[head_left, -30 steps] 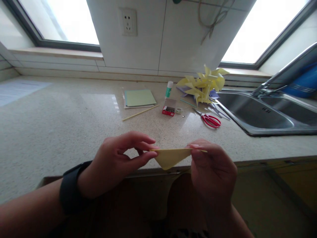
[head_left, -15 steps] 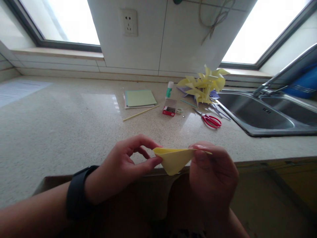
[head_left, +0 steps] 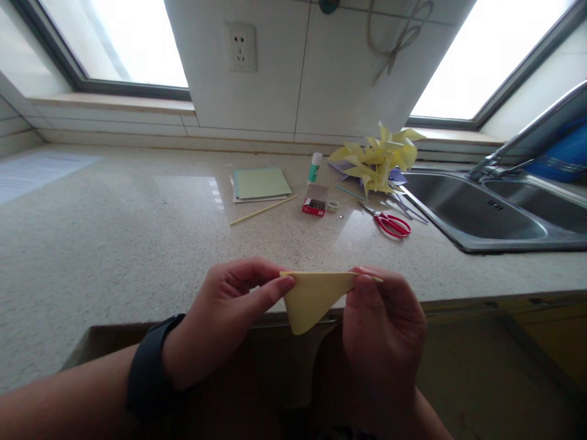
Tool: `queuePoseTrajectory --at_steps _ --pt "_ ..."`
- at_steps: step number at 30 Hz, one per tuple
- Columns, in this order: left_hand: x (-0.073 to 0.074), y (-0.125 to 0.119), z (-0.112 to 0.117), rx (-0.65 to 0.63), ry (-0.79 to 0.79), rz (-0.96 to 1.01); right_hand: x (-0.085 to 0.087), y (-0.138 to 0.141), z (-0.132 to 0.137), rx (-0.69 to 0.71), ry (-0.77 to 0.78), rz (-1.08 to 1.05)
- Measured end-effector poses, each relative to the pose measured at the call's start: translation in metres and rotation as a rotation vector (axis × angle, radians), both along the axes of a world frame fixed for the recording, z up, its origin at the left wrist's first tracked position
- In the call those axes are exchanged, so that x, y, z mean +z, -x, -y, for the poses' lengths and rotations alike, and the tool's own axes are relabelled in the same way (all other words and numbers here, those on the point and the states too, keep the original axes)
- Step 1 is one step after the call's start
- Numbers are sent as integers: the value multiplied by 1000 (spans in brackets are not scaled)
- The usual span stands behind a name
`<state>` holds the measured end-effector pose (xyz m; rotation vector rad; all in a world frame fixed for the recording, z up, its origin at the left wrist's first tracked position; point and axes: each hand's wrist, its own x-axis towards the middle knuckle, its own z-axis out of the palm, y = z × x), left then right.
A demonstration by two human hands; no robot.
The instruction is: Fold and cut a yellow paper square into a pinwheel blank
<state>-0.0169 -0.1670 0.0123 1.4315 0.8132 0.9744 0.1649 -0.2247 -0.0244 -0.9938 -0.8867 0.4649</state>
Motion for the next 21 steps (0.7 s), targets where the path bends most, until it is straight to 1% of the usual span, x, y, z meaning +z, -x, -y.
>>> queuePoseTrajectory --at_steps 4,6,8,11,13,15,18,21 --pt "1 -2 0 27 -13 -20 0 0 1 17 22 -1" --pt "2 -3 -1 55 -46 -44 0 0 1 25 32 1" --pt "2 -2 -2 96 -117 -79 0 1 1 37 37 -5" --pt "0 2 -5 129 -290 -137 1 2 1 32 27 8" --pt "-2 7 -7 100 -401 -184 2 1 1 8 13 51" --pt "-3 10 -8 52 -457 -233 4 1 1 1 -22 90" --pt "-2 13 -10 16 -459 -281 7 -1 2 31 -87 127" --pt "2 13 -12 -30 -459 -280 10 -3 3 53 -122 164"
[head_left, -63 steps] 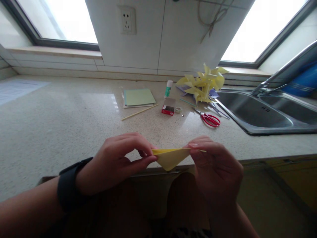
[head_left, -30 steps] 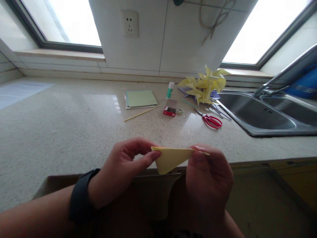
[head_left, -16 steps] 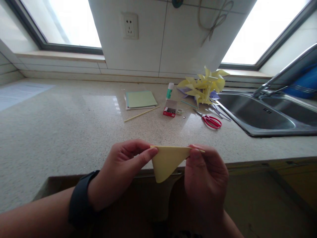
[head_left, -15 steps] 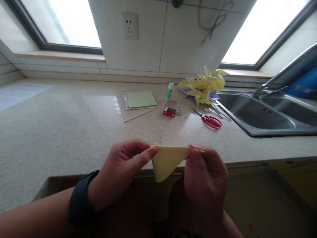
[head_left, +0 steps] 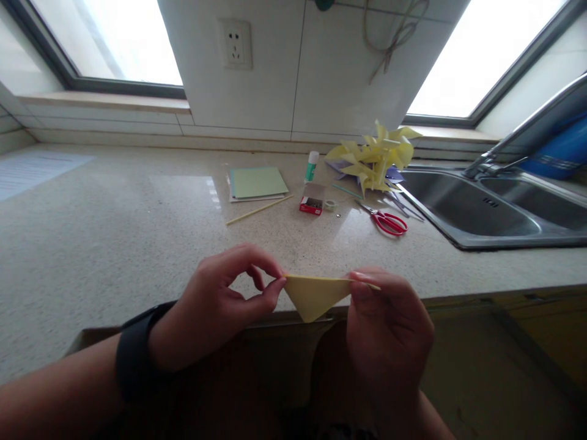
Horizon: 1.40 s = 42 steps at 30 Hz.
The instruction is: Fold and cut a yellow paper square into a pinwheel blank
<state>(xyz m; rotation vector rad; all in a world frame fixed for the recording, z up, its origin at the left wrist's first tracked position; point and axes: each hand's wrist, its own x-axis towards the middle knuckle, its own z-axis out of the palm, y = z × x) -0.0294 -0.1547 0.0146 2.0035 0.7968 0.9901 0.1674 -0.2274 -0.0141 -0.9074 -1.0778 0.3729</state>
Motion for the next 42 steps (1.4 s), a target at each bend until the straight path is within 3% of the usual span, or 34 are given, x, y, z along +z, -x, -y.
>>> queuePoseTrajectory --at_steps 10,15,21,26,31,36,42 --pt "11 -1 -3 -117 47 14 6 -6 3 36 -41 65" --pt "9 -2 -6 -119 147 92 6 -8 2 34 -46 86" --pt "7 -3 -6 -103 153 156 3 -10 1 35 15 3" --pt "10 -8 -4 -68 333 239 -2 -8 2 25 143 -138" --pt "2 -13 1 -91 541 233 -7 -4 2 38 211 -274" --pt "-1 -13 6 -81 531 251 -6 -2 0 77 172 -347" --pt "3 -11 10 -38 409 234 -4 -1 1 87 198 -351"
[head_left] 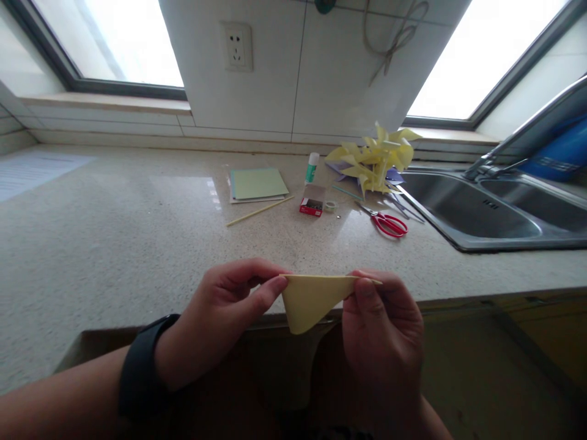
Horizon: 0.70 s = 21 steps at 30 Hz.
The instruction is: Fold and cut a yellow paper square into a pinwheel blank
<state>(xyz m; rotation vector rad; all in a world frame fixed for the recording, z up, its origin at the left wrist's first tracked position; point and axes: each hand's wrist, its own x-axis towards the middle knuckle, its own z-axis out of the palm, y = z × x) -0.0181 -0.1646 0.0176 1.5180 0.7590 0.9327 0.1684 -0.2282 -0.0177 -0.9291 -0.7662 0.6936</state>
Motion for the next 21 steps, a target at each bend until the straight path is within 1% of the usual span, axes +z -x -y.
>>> queuePoseTrajectory --at_steps 3,7,12,16,21 --pt "-1 2 3 8 -39 13 -1 0 1 12 11 2" --pt "-4 6 5 -16 -81 61 -1 3 2 47 10 -42" --pt "-8 6 4 13 -46 148 3 7 0 107 -10 -105" --pt "-8 3 1 23 -11 94 3 8 0 113 3 -168" --pt "-8 2 0 19 -19 17 2 7 1 126 50 -193"
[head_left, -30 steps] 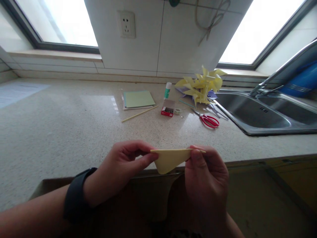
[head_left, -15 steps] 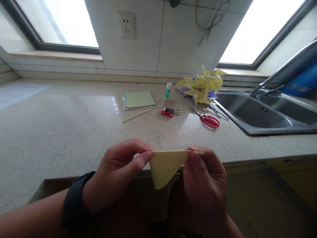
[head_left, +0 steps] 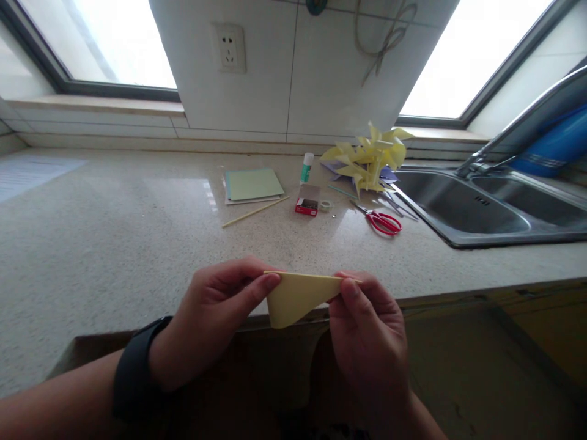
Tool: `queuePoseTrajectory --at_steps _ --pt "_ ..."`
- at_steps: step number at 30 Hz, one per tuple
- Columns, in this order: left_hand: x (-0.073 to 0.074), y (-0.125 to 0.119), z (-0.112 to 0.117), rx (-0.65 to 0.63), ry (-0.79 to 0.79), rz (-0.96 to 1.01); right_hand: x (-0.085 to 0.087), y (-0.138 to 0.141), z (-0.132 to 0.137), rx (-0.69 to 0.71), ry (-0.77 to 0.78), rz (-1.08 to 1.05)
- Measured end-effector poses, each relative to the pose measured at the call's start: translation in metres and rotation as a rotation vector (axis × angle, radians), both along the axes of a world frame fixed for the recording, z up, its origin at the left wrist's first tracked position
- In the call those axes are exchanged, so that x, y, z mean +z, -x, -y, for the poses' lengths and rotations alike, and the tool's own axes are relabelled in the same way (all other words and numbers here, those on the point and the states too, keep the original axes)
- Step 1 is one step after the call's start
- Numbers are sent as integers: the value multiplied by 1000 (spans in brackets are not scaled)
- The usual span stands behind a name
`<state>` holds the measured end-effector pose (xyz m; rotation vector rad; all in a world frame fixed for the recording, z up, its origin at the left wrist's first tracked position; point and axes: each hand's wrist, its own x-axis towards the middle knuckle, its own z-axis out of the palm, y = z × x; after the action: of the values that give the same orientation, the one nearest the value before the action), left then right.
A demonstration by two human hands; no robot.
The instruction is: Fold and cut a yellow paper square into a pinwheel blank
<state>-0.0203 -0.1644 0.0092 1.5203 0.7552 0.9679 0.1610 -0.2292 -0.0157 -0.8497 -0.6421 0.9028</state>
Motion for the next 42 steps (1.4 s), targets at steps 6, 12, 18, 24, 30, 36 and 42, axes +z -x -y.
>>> queuePoseTrajectory --at_steps 6,12,18,24,30,36,42 --pt "-5 2 2 6 51 -29 4 0 -2 -1 35 -34" --pt "-3 1 0 10 104 -44 8 -7 -5 82 113 9" --pt "5 1 -4 -4 117 -81 3 -29 0 188 204 236" --pt "12 0 -2 -47 93 -135 7 -42 2 197 186 418" --pt "15 5 0 -88 -45 -172 23 -47 4 289 212 685" --pt "12 7 1 -125 -100 -189 22 -47 4 238 245 827" --pt "12 3 0 -90 -63 -216 26 -50 -1 308 304 863"
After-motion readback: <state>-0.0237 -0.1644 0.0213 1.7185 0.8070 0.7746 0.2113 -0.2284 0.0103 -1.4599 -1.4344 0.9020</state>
